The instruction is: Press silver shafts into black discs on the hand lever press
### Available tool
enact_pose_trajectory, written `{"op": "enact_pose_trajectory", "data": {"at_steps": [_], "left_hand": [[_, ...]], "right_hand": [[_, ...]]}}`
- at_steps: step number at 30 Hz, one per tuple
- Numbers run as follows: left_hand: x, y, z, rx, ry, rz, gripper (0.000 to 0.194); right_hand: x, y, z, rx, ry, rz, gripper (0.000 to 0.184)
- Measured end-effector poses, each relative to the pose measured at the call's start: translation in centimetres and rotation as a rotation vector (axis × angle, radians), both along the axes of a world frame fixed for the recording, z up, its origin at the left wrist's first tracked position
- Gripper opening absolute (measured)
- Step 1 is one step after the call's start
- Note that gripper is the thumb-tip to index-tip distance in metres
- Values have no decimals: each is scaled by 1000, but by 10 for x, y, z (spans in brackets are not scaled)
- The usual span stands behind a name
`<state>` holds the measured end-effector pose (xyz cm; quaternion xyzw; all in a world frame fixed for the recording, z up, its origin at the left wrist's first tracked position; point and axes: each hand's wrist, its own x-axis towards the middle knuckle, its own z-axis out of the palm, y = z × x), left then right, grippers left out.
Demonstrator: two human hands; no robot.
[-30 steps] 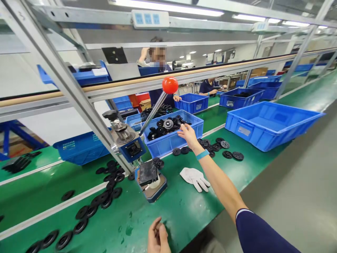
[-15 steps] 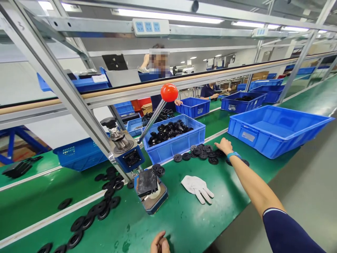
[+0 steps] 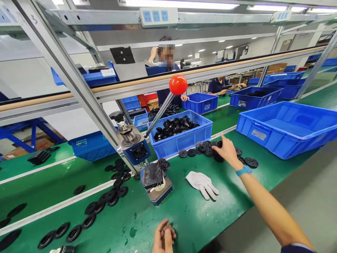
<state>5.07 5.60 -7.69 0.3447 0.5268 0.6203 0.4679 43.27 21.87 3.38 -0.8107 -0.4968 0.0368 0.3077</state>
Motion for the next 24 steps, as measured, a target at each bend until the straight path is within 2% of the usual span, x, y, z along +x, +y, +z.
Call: {"op": "enact_pose_trajectory", "data": {"at_steps": [3, 4, 6, 7, 9, 11, 14, 16, 18, 19, 21, 24], "left_hand": [[10, 5, 13, -51, -133, -105, 56], [14, 7, 17, -79, -202, -173, 59], [20, 8, 20, -164, -378, -326, 65], [22, 8, 20, -217, -476, -385, 65], [21, 7, 15, -326, -646, -420, 56], [15, 5, 8, -419, -732, -372, 41], [2, 1, -1, -494, -774, -309, 28], [-6, 0, -3, -483, -827, -315, 27], [-12, -1, 2, -409, -891, -322, 31], [-15, -2, 6, -368, -914, -319, 33], [-19, -3, 19, -315, -937, -298, 38], [-22, -3, 40, -339, -946, -268, 41]], "right_hand": [[-68, -52, -12, 8, 26, 352, 86], [-92, -72, -19, -5, 48, 501, 88], [-138, -107, -31, -19, 141, 913, 90], [-158, -121, -36, -37, 170, 1012, 87], [-188, -140, -44, -75, 173, 1093, 82], [-207, -147, -49, -113, 172, 1121, 79], [-220, -147, -50, -116, 183, 1223, 75], [-219, -146, -49, -56, 205, 1285, 81], [-213, -143, -48, 26, 236, 1268, 90], [-207, -139, -49, 68, 235, 1212, 88], [-191, -125, -52, 139, 183, 1000, 68], [-164, -98, -68, 185, 85, 629, 43]]}}
